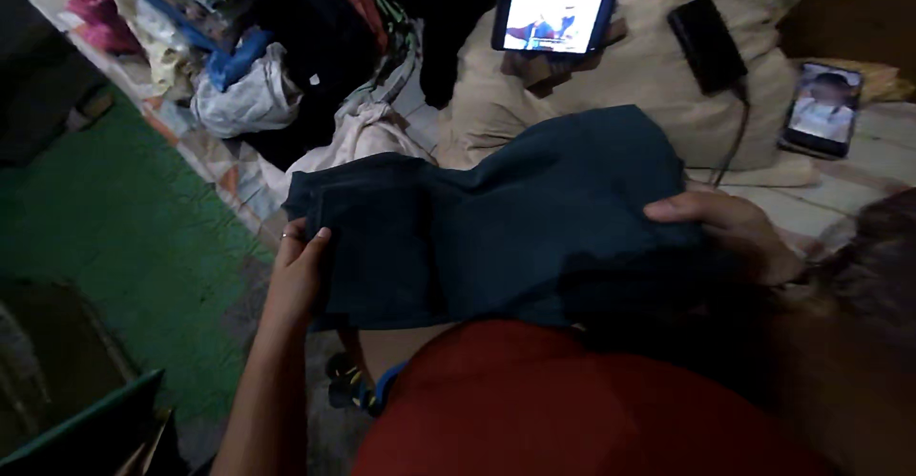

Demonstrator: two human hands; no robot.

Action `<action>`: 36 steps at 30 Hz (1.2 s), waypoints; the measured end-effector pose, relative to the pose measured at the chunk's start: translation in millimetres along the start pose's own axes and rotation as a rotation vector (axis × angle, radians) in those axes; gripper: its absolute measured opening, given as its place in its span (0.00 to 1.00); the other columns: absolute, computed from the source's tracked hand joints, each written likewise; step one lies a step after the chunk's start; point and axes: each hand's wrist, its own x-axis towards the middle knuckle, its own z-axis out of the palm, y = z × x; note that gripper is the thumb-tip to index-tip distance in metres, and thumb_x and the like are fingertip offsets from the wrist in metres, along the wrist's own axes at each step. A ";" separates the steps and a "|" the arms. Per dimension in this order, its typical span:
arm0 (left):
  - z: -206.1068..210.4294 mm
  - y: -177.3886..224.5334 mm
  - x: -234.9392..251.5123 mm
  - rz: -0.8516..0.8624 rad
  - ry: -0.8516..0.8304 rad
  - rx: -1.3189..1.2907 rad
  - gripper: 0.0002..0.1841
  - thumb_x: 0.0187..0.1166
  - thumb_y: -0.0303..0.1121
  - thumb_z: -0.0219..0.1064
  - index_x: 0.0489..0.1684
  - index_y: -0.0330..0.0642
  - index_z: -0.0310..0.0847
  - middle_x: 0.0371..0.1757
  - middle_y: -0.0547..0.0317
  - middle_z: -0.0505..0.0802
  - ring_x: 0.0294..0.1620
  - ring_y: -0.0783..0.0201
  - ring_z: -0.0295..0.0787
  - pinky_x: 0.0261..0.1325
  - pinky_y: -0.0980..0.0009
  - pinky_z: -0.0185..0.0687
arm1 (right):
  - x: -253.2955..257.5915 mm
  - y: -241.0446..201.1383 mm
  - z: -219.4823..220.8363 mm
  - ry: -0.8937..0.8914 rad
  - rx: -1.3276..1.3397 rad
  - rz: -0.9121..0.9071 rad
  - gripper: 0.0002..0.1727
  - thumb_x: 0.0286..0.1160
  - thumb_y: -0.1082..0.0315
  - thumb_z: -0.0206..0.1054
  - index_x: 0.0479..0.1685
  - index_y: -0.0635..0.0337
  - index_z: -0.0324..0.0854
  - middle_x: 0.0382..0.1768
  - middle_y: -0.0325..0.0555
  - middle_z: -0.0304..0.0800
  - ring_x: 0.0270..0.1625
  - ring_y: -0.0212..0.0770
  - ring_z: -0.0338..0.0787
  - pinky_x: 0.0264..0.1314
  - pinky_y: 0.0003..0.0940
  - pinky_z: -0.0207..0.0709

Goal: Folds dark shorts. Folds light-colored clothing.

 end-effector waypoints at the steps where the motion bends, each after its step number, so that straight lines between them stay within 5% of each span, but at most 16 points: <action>1: -4.5 -5.3 -1.5 0.000 0.006 -0.010 0.15 0.91 0.32 0.53 0.72 0.43 0.66 0.46 0.62 0.91 0.40 0.73 0.92 0.44 0.72 0.92 | 1.7 -7.1 5.4 -0.015 -0.074 0.015 0.13 0.63 0.70 0.62 0.41 0.42 0.87 0.32 0.26 0.95 0.34 0.19 0.92 0.38 0.18 0.87; 5: -10.2 -23.2 -3.5 0.080 0.017 -0.012 0.23 0.88 0.29 0.58 0.80 0.46 0.61 0.53 0.61 0.90 0.45 0.73 0.92 0.49 0.72 0.91 | 15.8 -36.1 54.1 -0.268 -0.269 0.050 0.15 0.72 0.69 0.63 0.55 0.45 0.84 0.36 0.29 0.95 0.35 0.23 0.93 0.36 0.20 0.88; 9: -7.5 -24.1 -0.3 0.135 0.004 0.058 0.30 0.88 0.31 0.60 0.89 0.58 0.58 0.60 0.58 0.90 0.49 0.69 0.91 0.52 0.67 0.89 | 45.8 -38.2 141.1 -0.595 -0.129 0.087 0.24 0.84 0.66 0.62 0.78 0.52 0.68 0.53 0.43 0.92 0.49 0.36 0.95 0.50 0.34 0.93; 12: -21.5 -25.2 -2.9 0.124 -0.035 -0.070 0.22 0.95 0.36 0.40 0.83 0.47 0.65 0.55 0.66 0.89 0.50 0.81 0.87 0.55 0.78 0.85 | 62.2 -12.2 196.2 -0.829 -0.204 0.160 0.40 0.87 0.60 0.64 0.95 0.49 0.45 0.64 0.53 0.86 0.53 0.45 0.94 0.48 0.41 0.93; 13: -29.3 -29.6 -1.3 0.078 -0.034 -0.189 0.25 0.97 0.42 0.33 0.75 0.42 0.71 0.50 0.66 0.90 0.47 0.80 0.87 0.52 0.79 0.85 | 65.3 -0.4 205.2 -0.920 -0.327 0.119 0.42 0.87 0.59 0.63 0.96 0.50 0.43 0.69 0.53 0.84 0.54 0.43 0.93 0.50 0.38 0.90; 14: -36.0 -30.6 0.1 -0.015 -0.040 -0.301 0.36 0.92 0.60 0.27 0.69 0.45 0.76 0.45 0.66 0.94 0.44 0.77 0.92 0.47 0.75 0.90 | 66.9 12.4 209.8 -0.987 -0.459 0.014 0.41 0.87 0.58 0.64 0.96 0.53 0.48 0.71 0.53 0.83 0.55 0.41 0.91 0.52 0.35 0.86; 15: -42.8 -30.8 0.4 -0.091 -0.064 -0.377 0.46 0.80 0.75 0.27 0.66 0.47 0.78 0.43 0.64 0.96 0.43 0.72 0.94 0.44 0.70 0.92 | 68.6 27.1 210.6 -1.026 -0.578 -0.150 0.40 0.85 0.57 0.66 0.94 0.56 0.54 0.72 0.56 0.82 0.57 0.43 0.90 0.56 0.35 0.85; 16: -49.4 -31.7 -1.3 -0.123 -0.111 -0.401 0.51 0.68 0.84 0.33 0.64 0.49 0.79 0.42 0.64 0.97 0.42 0.70 0.95 0.43 0.69 0.93 | 70.1 42.3 209.3 -1.029 -0.674 -0.317 0.37 0.83 0.56 0.67 0.90 0.58 0.61 0.71 0.58 0.81 0.58 0.45 0.88 0.59 0.37 0.83; 18: -59.9 -35.9 -4.7 -0.101 -0.248 -0.357 0.52 0.48 0.87 0.61 0.64 0.52 0.80 0.44 0.66 0.96 0.44 0.70 0.95 0.47 0.69 0.93 | 71.2 67.4 204.8 -0.989 -0.759 -0.519 0.34 0.81 0.55 0.68 0.85 0.58 0.70 0.65 0.60 0.82 0.58 0.50 0.86 0.62 0.41 0.82; 21: -63.2 -35.2 3.8 -0.022 -0.367 -0.237 0.48 0.46 0.73 0.80 0.67 0.53 0.76 0.44 0.68 0.96 0.43 0.72 0.95 0.47 0.71 0.94 | 68.1 85.1 199.4 -0.986 -0.779 -0.564 0.37 0.79 0.57 0.70 0.88 0.57 0.66 0.67 0.61 0.80 0.64 0.54 0.84 0.66 0.45 0.80; 23: -62.6 -30.1 8.3 0.018 -0.411 -0.227 0.45 0.48 0.69 0.83 0.66 0.53 0.77 0.44 0.67 0.97 0.43 0.72 0.96 0.47 0.72 0.94 | 65.0 88.0 198.5 -0.931 -0.807 -0.672 0.40 0.77 0.54 0.71 0.89 0.54 0.64 0.69 0.60 0.80 0.68 0.55 0.83 0.69 0.49 0.79; 26: -57.3 -23.7 4.0 -0.014 -0.415 -0.304 0.41 0.55 0.60 0.84 0.68 0.49 0.74 0.45 0.65 0.97 0.44 0.70 0.96 0.49 0.71 0.94 | 59.7 96.5 199.3 -0.600 -0.892 -0.864 0.47 0.69 0.39 0.73 0.89 0.47 0.65 0.71 0.59 0.79 0.66 0.59 0.82 0.67 0.56 0.79; 28: -45.3 -15.1 -4.2 -0.055 -0.380 -0.352 0.35 0.61 0.47 0.79 0.69 0.48 0.72 0.44 0.64 0.97 0.43 0.68 0.96 0.48 0.69 0.94 | 57.1 99.6 201.9 -0.447 -0.834 -0.733 0.57 0.61 0.31 0.74 0.92 0.52 0.59 0.78 0.64 0.72 0.75 0.62 0.75 0.75 0.61 0.71; 31: -14.2 3.7 -16.8 -0.054 -0.331 -0.342 0.33 0.70 0.36 0.68 0.77 0.42 0.60 0.48 0.64 0.95 0.45 0.69 0.96 0.50 0.69 0.95 | 55.9 79.7 199.6 -0.491 -0.635 -0.393 0.71 0.54 0.34 0.81 0.97 0.58 0.41 0.89 0.66 0.54 0.89 0.59 0.60 0.89 0.53 0.57; 34: 12.2 21.8 -31.2 0.004 -0.292 -0.314 0.35 0.76 0.35 0.65 0.83 0.38 0.52 0.53 0.62 0.92 0.49 0.70 0.94 0.53 0.70 0.94 | 58.9 40.3 177.8 -0.528 -0.275 -0.085 0.54 0.77 0.45 0.68 0.97 0.56 0.38 0.84 0.60 0.68 0.83 0.46 0.73 0.83 0.41 0.69; 36: 25.5 34.9 -43.4 0.085 -0.347 -0.255 0.42 0.77 0.40 0.68 0.87 0.36 0.47 0.60 0.63 0.90 0.56 0.74 0.92 0.59 0.72 0.92 | 62.9 15.9 154.8 -0.500 -0.075 0.150 0.46 0.86 0.37 0.52 0.98 0.43 0.37 0.79 0.54 0.76 0.76 0.45 0.80 0.74 0.45 0.75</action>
